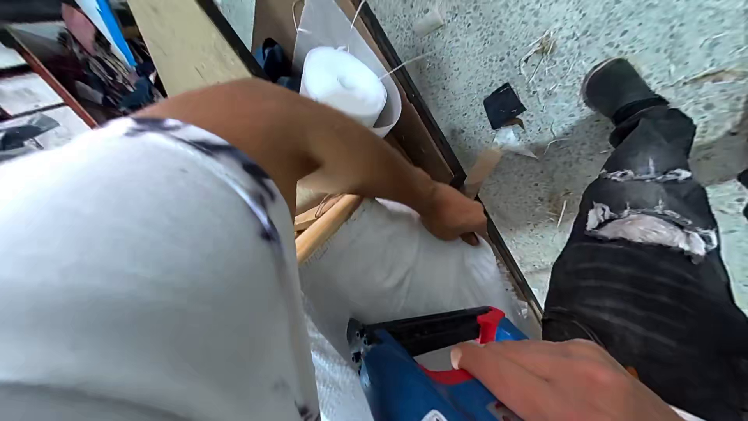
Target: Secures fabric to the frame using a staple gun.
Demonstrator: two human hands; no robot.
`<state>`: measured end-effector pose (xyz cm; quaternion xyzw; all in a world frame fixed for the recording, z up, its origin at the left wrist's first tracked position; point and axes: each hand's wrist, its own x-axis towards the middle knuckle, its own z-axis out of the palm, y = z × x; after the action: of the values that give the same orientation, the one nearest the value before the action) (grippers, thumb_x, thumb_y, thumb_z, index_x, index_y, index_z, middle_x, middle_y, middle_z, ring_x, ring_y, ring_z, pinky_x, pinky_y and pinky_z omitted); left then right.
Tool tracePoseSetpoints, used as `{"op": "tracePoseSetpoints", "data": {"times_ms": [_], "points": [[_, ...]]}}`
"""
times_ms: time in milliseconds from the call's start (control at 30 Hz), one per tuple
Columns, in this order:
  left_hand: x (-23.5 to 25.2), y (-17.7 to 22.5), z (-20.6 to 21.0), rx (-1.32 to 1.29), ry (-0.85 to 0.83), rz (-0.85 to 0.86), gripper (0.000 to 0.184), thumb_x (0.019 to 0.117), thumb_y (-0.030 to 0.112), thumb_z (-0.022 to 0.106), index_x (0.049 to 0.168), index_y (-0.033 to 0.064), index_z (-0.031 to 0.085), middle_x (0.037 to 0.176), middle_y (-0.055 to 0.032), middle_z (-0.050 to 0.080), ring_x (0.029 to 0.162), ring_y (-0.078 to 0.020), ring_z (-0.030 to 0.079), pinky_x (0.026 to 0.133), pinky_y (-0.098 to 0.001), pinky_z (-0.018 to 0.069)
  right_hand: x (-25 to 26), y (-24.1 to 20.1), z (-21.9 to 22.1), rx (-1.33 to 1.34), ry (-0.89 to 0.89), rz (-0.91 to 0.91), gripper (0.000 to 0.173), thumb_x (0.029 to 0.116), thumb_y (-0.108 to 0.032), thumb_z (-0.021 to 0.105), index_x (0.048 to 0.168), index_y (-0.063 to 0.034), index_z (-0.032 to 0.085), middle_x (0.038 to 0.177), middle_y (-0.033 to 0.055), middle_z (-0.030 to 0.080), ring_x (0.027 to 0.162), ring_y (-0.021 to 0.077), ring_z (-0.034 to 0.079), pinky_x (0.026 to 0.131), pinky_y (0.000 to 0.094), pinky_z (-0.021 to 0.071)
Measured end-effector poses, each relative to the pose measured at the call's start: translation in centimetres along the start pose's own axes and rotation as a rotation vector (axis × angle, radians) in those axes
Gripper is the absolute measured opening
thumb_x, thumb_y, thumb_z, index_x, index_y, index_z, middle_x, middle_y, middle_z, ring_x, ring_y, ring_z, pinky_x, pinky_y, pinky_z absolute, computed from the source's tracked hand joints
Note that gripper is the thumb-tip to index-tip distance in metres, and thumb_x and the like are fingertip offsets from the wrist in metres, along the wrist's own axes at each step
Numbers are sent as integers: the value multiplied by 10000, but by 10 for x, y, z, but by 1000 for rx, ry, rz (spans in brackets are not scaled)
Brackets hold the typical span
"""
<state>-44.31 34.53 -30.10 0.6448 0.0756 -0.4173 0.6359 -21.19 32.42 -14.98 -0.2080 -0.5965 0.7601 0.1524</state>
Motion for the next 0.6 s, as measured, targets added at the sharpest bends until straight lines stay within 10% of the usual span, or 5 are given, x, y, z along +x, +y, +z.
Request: {"op": "tracePoseSetpoints", "data": {"times_ms": [233,400,500,600], "points": [[-2,-2,-5,-16,-4,19,239,1025,285,632,1105,100,761,933,-87,722,924,-246,698,794,-473,551,23,7,10,8,235,-66,282,896,-400,662,1048,-172,728,794,-52,717,702,50,682,536,275,539],[-9,13,-53,136,-52,-161,338,859,375,835,1014,84,759,905,-97,703,887,-277,680,757,-532,545,-51,23,-39,-1,232,104,285,876,-396,766,1097,-232,693,897,-97,712,845,-36,667,723,226,580],[5,35,-73,274,-145,-432,554,813,538,824,1092,70,723,1061,-149,697,1005,-330,670,768,-556,538,-125,36,-66,-137,338,371,552,874,-366,793,1248,-7,602,1048,118,712,942,165,716,842,424,617],[24,50,-73,177,-59,-680,682,862,593,746,1149,-22,684,1190,-203,659,1112,-348,638,880,-544,526,-170,38,-86,-138,568,573,561,970,-378,660,1335,25,522,948,155,662,692,209,671,628,440,604]]}}
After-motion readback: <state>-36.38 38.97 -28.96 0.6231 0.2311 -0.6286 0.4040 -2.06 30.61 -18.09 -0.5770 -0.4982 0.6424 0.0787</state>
